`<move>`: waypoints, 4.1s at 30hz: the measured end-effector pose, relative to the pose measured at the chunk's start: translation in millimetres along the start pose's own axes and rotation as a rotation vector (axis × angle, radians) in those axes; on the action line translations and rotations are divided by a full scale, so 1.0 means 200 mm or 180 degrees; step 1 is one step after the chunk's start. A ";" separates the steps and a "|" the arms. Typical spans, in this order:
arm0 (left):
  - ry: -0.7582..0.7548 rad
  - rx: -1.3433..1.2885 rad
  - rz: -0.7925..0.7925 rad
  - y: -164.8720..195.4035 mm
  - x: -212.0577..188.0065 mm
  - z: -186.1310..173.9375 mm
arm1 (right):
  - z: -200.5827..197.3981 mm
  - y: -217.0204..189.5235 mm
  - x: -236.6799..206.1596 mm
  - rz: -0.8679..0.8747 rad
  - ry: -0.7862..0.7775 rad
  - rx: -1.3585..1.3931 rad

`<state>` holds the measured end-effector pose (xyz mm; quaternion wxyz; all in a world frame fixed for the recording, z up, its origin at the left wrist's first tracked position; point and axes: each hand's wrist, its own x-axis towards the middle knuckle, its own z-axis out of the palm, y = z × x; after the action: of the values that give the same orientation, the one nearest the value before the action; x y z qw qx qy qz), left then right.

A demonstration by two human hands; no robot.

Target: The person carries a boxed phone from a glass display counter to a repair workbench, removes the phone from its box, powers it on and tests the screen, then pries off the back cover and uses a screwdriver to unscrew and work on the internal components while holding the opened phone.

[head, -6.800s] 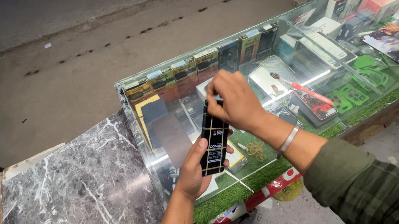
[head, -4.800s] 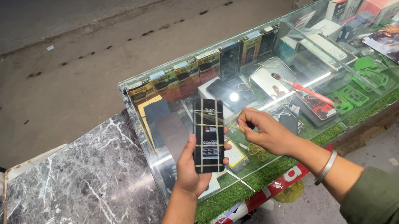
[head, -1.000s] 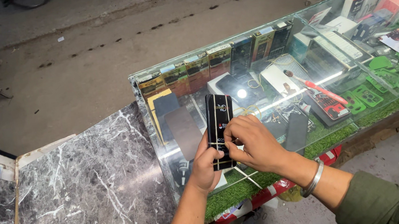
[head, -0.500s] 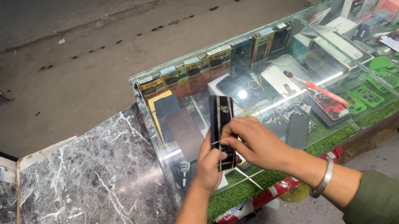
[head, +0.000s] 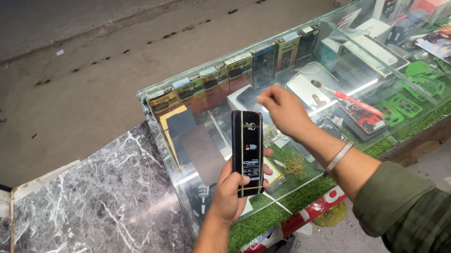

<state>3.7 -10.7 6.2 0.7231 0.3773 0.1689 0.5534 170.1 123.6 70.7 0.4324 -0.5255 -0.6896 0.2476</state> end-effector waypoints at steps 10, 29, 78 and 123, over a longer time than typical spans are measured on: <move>0.0436 -0.0135 0.0060 -0.03 0.03 -0.07 | -0.20 0.21 -0.07 -0.0178 -0.1085 -0.0844; 0.1081 -0.0449 0.0572 -0.15 0.44 -0.03 | 0.03 0.32 -0.34 0.0982 -0.0578 0.2386; 0.1220 0.0356 0.0930 -0.13 0.29 0.00 | 0.03 0.14 -0.41 0.1016 -0.2253 0.1821; 0.1191 -0.1173 0.0971 -0.07 -0.12 -0.03 | 0.05 0.09 -0.39 -0.1482 -0.1025 -0.0984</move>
<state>1.3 -32.6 -13.4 0.6442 0.1523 0.1372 0.7369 176.3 57.0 26.0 0.2778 -0.3672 -0.8803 0.1144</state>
